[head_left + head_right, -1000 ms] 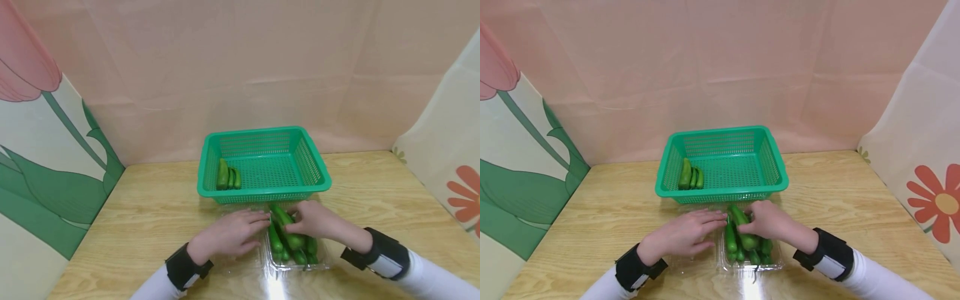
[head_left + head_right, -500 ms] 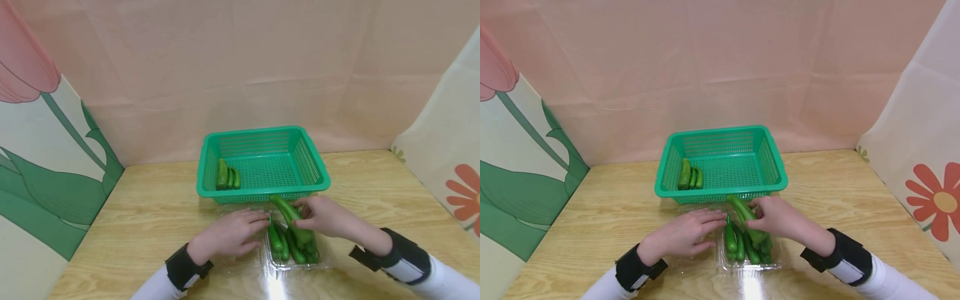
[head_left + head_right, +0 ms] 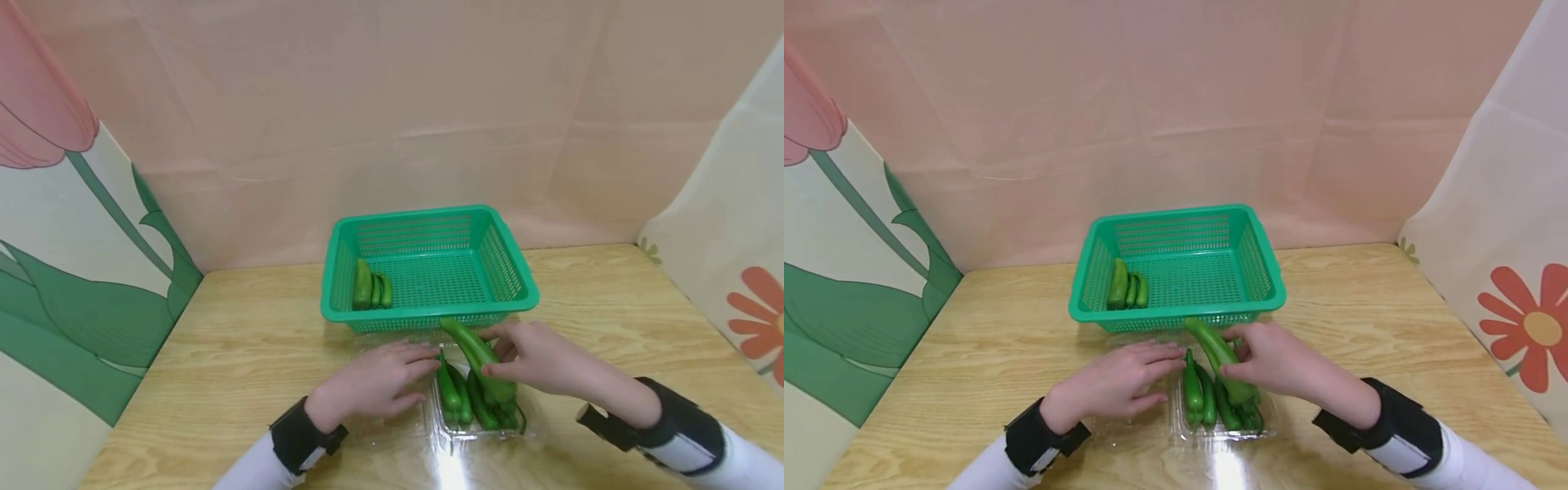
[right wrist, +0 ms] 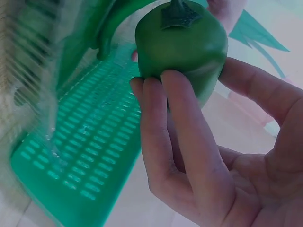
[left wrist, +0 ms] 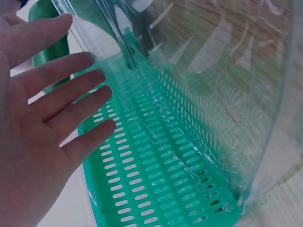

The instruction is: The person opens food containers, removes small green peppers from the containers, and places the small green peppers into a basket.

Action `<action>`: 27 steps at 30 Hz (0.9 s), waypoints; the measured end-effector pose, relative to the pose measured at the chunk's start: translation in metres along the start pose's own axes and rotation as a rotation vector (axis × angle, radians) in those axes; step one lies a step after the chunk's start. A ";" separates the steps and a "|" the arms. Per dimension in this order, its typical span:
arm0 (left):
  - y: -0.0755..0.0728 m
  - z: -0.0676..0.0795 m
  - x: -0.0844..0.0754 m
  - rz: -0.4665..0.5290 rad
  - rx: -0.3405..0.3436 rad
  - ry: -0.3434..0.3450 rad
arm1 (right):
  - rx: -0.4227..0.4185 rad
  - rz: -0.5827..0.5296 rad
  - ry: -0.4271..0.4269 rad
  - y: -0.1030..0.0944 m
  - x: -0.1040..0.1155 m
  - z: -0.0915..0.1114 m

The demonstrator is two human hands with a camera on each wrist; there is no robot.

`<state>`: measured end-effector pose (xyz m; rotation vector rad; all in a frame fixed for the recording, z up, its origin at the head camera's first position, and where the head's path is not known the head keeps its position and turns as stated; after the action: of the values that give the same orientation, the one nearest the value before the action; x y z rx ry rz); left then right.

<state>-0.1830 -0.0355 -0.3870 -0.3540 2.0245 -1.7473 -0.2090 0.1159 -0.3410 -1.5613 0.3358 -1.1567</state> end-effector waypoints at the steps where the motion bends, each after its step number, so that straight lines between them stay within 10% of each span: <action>1: 0.000 0.000 0.000 -0.002 -0.001 -0.001 | 0.003 0.001 0.004 -0.001 0.000 0.000; 27: 0.000 0.000 0.000 -0.025 0.003 0.001 | -0.043 0.003 0.054 -0.048 0.021 -0.051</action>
<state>-0.1829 -0.0357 -0.3872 -0.3794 2.0259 -1.7658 -0.2565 0.0871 -0.2935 -1.5685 0.4009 -1.1975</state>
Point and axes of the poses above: each hand's wrist, its own z-axis away from the middle knuckle, its own y-axis out of the palm, x = y × z, the point moved 8 cm from there along -z, towards the middle knuckle, and after that the axes turned 10 degrees about z, right-handed, at the moved point
